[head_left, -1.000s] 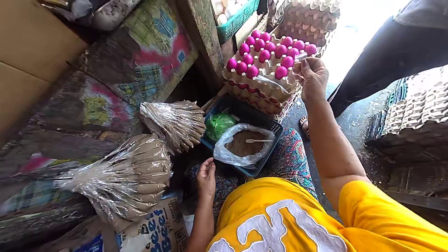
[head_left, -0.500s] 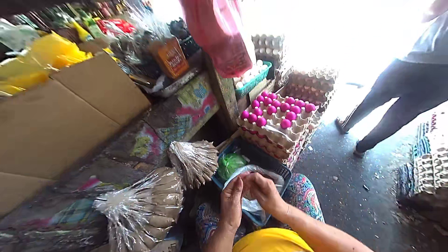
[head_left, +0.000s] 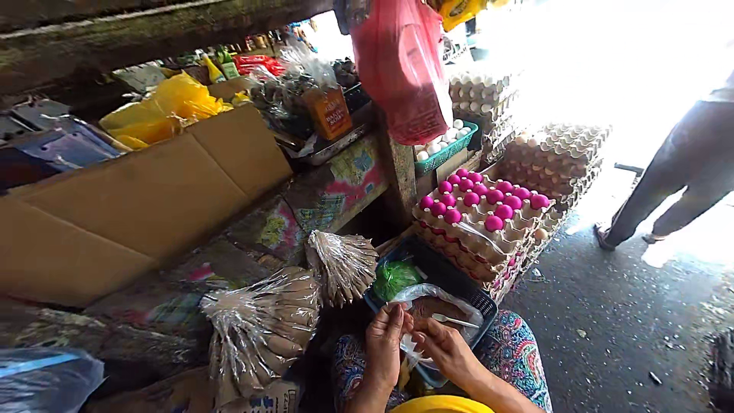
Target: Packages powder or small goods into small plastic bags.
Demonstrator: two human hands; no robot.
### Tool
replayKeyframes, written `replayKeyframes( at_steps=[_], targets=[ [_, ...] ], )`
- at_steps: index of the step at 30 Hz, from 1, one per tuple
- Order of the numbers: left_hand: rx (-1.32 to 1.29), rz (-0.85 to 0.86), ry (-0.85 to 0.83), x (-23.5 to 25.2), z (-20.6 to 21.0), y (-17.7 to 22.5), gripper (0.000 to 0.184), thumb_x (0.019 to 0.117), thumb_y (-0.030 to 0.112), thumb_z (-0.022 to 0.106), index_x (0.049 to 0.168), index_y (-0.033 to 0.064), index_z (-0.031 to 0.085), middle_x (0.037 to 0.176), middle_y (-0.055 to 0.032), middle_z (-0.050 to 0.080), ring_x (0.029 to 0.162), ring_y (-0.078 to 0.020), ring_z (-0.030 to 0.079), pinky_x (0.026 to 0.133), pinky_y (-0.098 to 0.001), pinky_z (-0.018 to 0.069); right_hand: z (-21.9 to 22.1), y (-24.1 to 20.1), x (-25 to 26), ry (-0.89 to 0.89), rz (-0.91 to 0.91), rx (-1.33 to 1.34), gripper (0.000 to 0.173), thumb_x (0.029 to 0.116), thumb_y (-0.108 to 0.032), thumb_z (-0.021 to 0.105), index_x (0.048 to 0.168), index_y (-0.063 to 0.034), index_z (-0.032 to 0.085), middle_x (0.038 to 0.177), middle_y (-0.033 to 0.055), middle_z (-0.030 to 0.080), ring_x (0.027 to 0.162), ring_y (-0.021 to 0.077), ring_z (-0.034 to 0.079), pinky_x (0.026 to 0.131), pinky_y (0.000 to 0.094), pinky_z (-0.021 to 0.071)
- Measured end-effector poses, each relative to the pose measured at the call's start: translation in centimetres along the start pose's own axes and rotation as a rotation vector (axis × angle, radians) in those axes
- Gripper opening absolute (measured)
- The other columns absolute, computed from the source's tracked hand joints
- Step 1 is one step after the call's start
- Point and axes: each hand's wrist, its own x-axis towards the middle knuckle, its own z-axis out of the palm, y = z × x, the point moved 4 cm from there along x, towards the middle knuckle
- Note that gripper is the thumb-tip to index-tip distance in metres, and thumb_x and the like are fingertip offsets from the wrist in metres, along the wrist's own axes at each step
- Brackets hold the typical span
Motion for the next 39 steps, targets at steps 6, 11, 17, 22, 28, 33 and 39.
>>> replayKeyframes(
  at_steps=[6,11,17,22,28,33,39],
  targets=[
    [0.463,0.191,-0.306,-1.0,-0.1,-1.1,0.015,0.0990,0.004,0.059,0.099,-0.0061,0.070,0.088,-0.0061,0.072,0.080,-0.0068,0.069,0.079,-0.0267,0.0596,-1.2,-1.2,0.4,-0.022,0.143,0.131,0.049,0.1024,-0.039,0.056,0.131,0.0003,0.058,0.112,0.0069,0.070,0.095,0.0132,0.071,0.082,0.0339,0.0618],
    [0.645,0.138,-0.332,-1.2,-0.9,-1.4,0.019,0.0979,0.010,0.060,0.096,-0.0064,0.071,0.088,-0.0143,0.071,0.083,-0.0186,0.070,0.083,-0.0373,0.0579,-0.2,-1.8,0.9,0.089,0.061,0.005,0.024,0.0975,-0.015,0.063,0.114,0.0006,0.071,0.111,0.0068,0.071,0.098,0.0100,0.070,0.086,0.0279,0.0607],
    [0.607,0.108,-0.374,-0.7,-2.6,-1.6,0.027,0.1026,0.016,0.057,0.108,-0.0056,0.072,0.096,-0.0181,0.073,0.088,-0.0245,0.072,0.088,-0.0420,0.0582,0.8,-2.9,1.7,0.190,-0.039,-0.393,0.013,0.0932,-0.008,0.065,0.097,0.0032,0.072,0.089,0.0080,0.071,0.081,0.0087,0.070,0.076,0.0262,0.0596],
    [0.515,0.121,-0.362,-0.1,-4.0,-1.3,0.026,0.1031,0.015,0.057,0.109,-0.0062,0.071,0.096,-0.0189,0.073,0.087,-0.0247,0.071,0.085,-0.0415,0.0574,1.8,-4.3,2.8,0.132,-0.058,-0.655,0.015,0.0941,-0.007,0.064,0.094,0.0066,0.070,0.086,0.0155,0.069,0.081,0.0210,0.069,0.077,0.0374,0.0576],
    [0.464,0.234,-0.366,-0.1,-5.5,-1.1,0.028,0.1034,0.015,0.056,0.097,-0.0085,0.069,0.087,-0.0192,0.068,0.083,-0.0258,0.067,0.081,-0.0417,0.0552,3.5,-4.3,3.9,0.118,0.018,-0.714,0.031,0.1009,-0.018,0.054,0.086,0.0062,0.068,0.072,0.0110,0.063,0.068,0.0168,0.062,0.067,0.0374,0.0525],
    [0.477,0.151,-0.404,-0.4,-6.3,-0.7,0.029,0.1052,0.014,0.052,0.100,-0.0100,0.067,0.090,-0.0228,0.067,0.084,-0.0315,0.066,0.081,-0.0474,0.0533,4.3,-3.5,3.9,0.058,0.241,-0.306,0.030,0.1069,-0.016,0.042,0.098,0.0029,0.063,0.076,-0.0042,0.066,0.069,-0.0006,0.067,0.069,0.0218,0.0597],
    [0.447,0.088,-0.452,-0.4,-7.6,-2.3,0.037,0.1086,0.025,0.049,0.107,-0.0082,0.066,0.093,-0.0221,0.068,0.088,-0.0313,0.068,0.085,-0.0487,0.0535,4.3,-3.5,3.7,-0.084,0.278,-0.269,0.008,0.0965,0.000,0.056,0.099,-0.0001,0.064,0.084,-0.0032,0.069,0.073,0.0017,0.066,0.071,0.0217,0.0582]
  ],
)
